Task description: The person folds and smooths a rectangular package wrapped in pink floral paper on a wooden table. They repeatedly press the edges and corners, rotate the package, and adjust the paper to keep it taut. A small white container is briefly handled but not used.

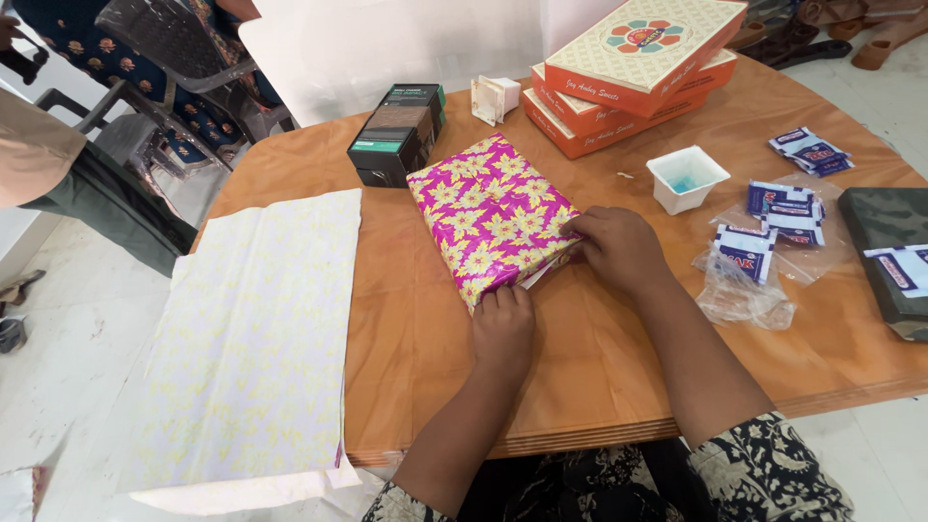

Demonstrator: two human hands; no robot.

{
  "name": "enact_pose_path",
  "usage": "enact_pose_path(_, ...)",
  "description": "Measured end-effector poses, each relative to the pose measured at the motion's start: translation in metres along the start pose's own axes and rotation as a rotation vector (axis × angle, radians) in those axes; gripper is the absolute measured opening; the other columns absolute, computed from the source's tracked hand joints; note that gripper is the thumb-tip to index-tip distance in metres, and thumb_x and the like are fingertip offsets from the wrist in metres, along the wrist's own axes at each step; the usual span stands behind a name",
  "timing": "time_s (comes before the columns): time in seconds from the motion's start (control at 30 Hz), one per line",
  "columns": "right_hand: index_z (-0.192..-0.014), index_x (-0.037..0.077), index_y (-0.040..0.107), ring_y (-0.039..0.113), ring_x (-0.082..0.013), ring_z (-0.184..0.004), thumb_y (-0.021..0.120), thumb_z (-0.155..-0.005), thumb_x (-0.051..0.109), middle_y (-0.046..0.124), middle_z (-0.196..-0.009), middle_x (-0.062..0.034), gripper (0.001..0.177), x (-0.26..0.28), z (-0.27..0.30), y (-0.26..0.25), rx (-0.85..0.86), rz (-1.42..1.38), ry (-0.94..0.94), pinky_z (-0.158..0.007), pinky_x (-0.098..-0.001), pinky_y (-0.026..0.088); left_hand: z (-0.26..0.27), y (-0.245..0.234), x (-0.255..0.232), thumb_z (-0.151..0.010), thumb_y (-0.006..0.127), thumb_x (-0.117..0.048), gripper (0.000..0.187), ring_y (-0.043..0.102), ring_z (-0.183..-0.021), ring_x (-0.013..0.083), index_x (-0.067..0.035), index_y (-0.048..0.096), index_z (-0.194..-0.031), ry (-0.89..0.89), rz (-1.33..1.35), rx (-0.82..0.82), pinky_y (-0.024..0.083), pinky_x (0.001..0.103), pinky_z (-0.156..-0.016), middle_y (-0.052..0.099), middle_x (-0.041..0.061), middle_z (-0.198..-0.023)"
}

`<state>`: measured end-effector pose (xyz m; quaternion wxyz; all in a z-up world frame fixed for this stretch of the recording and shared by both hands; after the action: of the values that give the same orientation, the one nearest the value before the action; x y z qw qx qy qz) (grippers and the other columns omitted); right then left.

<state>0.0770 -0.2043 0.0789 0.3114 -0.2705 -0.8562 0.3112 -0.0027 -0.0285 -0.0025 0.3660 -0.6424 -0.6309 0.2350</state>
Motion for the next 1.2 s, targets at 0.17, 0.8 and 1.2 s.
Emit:
enact_pose_path(0.17, -0.097, 0.012, 0.077, 0.069, -0.0303, -0.09, 0.081, -0.072, 0.015, 0.073, -0.095, -0.0062, 0.026, 0.0, -0.003, -0.003, 0.014, -0.015, -0.01, -0.076, -0.0436, 0.053, 0.007, -0.015, 0.008, -0.081, 0.064, -0.01, 0.021, 0.062, -0.081, 0.0235, -0.005, 0.069, -0.1, 0.014, -0.027, -0.04, 0.048, 0.038, -0.075, 0.063, 0.006, -0.084)
enact_pose_path(0.8, -0.095, 0.011, 0.076, 0.067, -0.0305, -0.091, 0.08, -0.073, 0.015, 0.073, -0.093, -0.0059, 0.023, 0.003, -0.002, -0.006, -0.014, -0.034, -0.038, -0.084, -0.0445, 0.053, -0.015, -0.051, 0.027, -0.09, 0.061, -0.014, 0.041, 0.06, -0.125, 0.029, -0.001, 0.061, -0.129, 0.023, 0.201, -0.056, 0.039, 0.046, -0.113, 0.067, 0.014, -0.129)
enact_pose_path(1.2, -0.097, 0.012, 0.075, 0.067, -0.0306, -0.095, 0.076, -0.077, 0.009, 0.073, -0.098, -0.006, 0.019, 0.001, 0.002, 0.0, -0.062, -0.021, -0.058, -0.087, -0.0436, 0.054, -0.011, -0.036, 0.028, -0.087, 0.061, -0.006, 0.04, 0.064, -0.12, 0.0217, -0.008, 0.068, -0.126, 0.038, 0.327, -0.124, 0.039, 0.048, -0.104, 0.069, 0.008, -0.127)
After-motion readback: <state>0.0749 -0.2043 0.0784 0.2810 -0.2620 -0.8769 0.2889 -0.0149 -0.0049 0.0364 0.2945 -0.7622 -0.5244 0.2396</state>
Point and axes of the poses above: each hand's wrist, its own z-axis away from the middle knuckle, its own y-axis out of the palm, x = y × z, the point moved 3 cm from there along -z, towards the middle knuckle
